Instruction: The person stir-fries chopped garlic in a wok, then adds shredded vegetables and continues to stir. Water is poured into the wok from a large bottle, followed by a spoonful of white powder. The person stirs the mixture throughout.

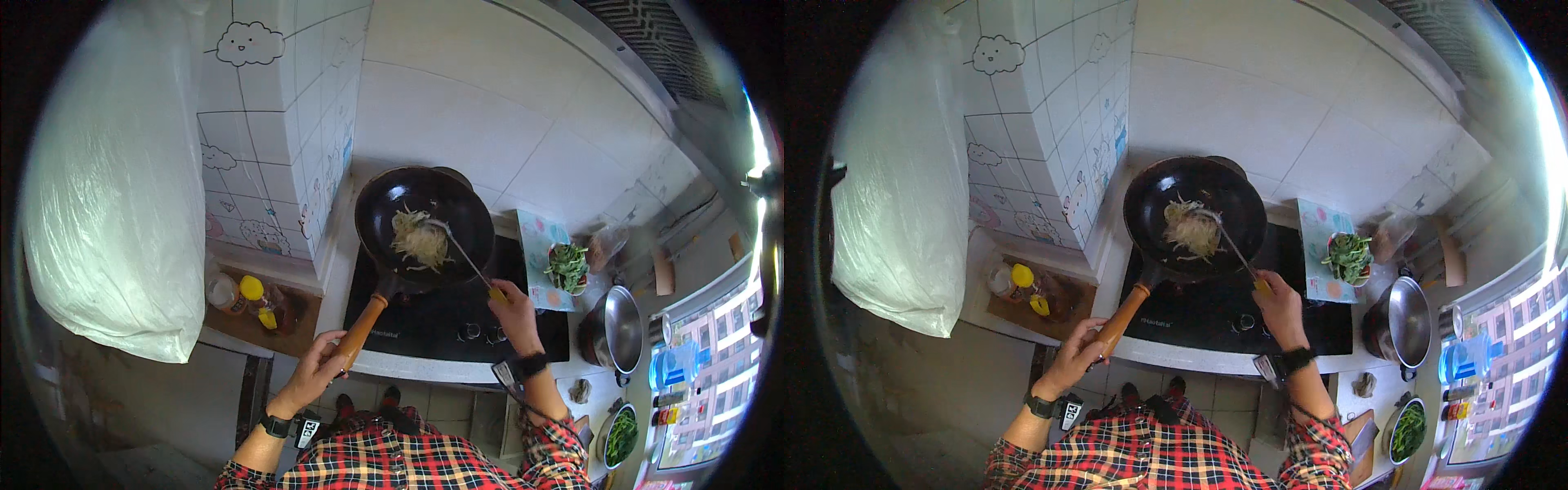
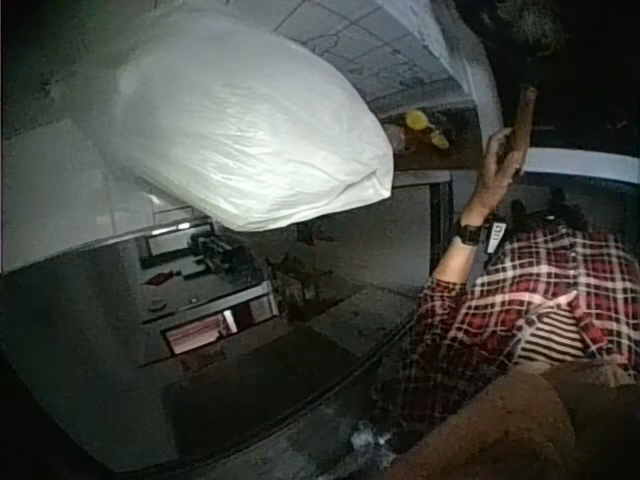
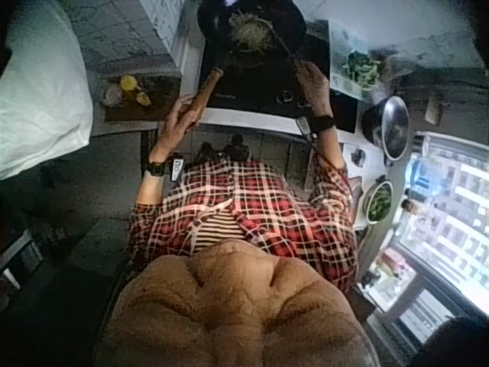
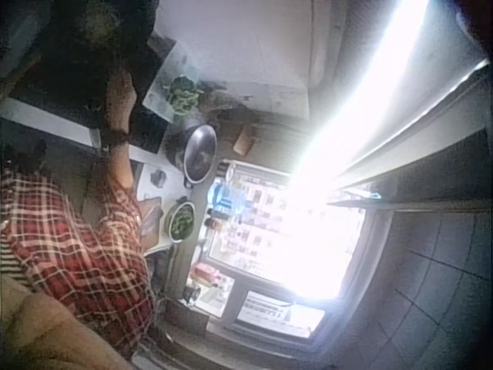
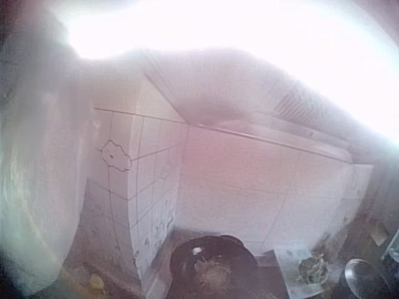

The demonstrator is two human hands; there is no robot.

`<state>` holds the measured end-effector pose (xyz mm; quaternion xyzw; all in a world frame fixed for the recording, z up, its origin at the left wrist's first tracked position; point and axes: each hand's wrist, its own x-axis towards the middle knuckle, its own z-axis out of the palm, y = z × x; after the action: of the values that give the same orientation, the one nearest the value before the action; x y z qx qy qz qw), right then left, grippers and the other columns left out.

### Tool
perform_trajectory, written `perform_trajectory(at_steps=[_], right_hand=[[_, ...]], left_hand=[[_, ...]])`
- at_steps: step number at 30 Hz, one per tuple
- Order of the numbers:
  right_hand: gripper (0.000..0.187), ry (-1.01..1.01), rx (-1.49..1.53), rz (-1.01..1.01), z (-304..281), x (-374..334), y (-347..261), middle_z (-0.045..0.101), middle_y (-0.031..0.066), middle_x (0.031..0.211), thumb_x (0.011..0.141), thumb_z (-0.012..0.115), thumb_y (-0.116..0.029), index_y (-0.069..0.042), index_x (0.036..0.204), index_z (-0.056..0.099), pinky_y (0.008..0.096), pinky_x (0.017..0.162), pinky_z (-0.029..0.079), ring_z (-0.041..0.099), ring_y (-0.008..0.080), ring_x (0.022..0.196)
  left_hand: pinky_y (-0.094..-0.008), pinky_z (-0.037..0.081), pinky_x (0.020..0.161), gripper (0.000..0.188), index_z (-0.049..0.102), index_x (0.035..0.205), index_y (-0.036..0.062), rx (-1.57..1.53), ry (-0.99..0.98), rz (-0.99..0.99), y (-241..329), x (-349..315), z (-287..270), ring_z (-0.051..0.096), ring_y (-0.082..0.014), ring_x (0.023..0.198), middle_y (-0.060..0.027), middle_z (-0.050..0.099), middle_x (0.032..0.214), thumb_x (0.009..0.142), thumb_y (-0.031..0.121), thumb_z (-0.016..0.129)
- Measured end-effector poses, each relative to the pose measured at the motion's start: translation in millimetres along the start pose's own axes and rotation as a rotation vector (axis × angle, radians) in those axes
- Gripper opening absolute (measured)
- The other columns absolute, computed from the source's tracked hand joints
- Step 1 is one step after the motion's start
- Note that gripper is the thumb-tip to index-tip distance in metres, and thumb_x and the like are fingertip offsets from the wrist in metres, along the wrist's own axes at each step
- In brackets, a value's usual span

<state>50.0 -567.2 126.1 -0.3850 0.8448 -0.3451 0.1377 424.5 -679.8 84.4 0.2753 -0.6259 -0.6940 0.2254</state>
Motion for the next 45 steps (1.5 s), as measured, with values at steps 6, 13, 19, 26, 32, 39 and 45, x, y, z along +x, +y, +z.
perform_trajectory(at_steps=[6,13,19,26,32,39,45], right_hand=[[0.041,-0.094,-0.017,-0.130,-75,-84,-25,0.071,0.0165,0.100,0.078,0.069,-0.001,-0.004,0.119,0.064,0.0319,0.083,0.052,0.070,0.0247,0.094],[0.040,0.052,-0.215,-0.203,-22,-45,-11,0.070,0.0172,0.099,0.078,0.069,-0.006,-0.011,0.118,0.063,0.0412,0.078,0.054,0.068,0.0367,0.093],[0.037,0.284,-0.065,-0.198,10,-3,9,0.070,0.0184,0.095,0.082,0.068,-0.009,-0.011,0.118,0.062,0.0415,0.074,0.053,0.067,0.0378,0.088],[0.037,-0.037,0.285,0.055,16,-47,-14,0.068,0.0093,0.094,0.084,0.067,-0.005,-0.002,0.121,0.061,0.0294,0.077,0.049,0.063,0.0173,0.086],[0.039,-0.109,0.211,-0.118,20,-62,-19,0.070,0.0149,0.103,0.082,0.069,-0.004,-0.002,0.121,0.061,0.0310,0.084,0.051,0.068,0.0226,0.096],[0.035,0.195,0.107,-0.222,29,25,-5,0.070,0.0194,0.100,0.083,0.068,-0.008,-0.008,0.117,0.064,0.0372,0.080,0.053,0.069,0.0350,0.093],[0.036,0.108,-0.062,-0.286,47,61,-17,0.069,0.0197,0.099,0.082,0.069,-0.012,-0.011,0.118,0.063,0.0449,0.077,0.053,0.067,0.0385,0.093]], left_hand=[[-0.0291,0.054,0.079,0.046,0.038,0.140,0.0057,-0.062,-0.036,-0.010,-4,0,-3,0.060,-0.0144,0.092,-0.0118,0.059,0.109,0.100,0.020,0.055],[-0.0291,0.054,0.080,0.045,0.037,0.140,0.0055,-0.031,-0.049,0.010,-6,0,-5,0.059,-0.0141,0.090,-0.0112,0.059,0.108,0.100,0.019,0.054],[-0.0288,0.054,0.079,0.045,0.037,0.140,0.0054,-0.024,-0.039,0.023,-5,0,-3,0.059,-0.0139,0.090,-0.0104,0.059,0.107,0.100,0.018,0.053],[-0.0287,0.053,0.079,0.044,0.038,0.140,0.0063,-0.057,-0.026,0.023,-6,-1,-2,0.060,-0.0136,0.090,-0.0102,0.059,0.107,0.100,0.018,0.054],[-0.0290,0.052,0.079,0.044,0.039,0.139,0.0056,0.025,-0.010,0.019,-8,0,-3,0.059,-0.0142,0.090,-0.0104,0.059,0.106,0.100,0.019,0.053],[-0.0287,0.053,0.079,0.044,0.039,0.139,0.0053,-0.034,-0.010,0.031,-8,-1,-1,0.059,-0.0141,0.092,-0.0106,0.059,0.106,0.100,0.018,0.053],[-0.0285,0.054,0.079,0.043,0.039,0.139,0.0059,-0.031,-0.018,0.027,-7,1,-1,0.060,-0.0146,0.093,-0.0128,0.060,0.110,0.100,0.018,0.053]])
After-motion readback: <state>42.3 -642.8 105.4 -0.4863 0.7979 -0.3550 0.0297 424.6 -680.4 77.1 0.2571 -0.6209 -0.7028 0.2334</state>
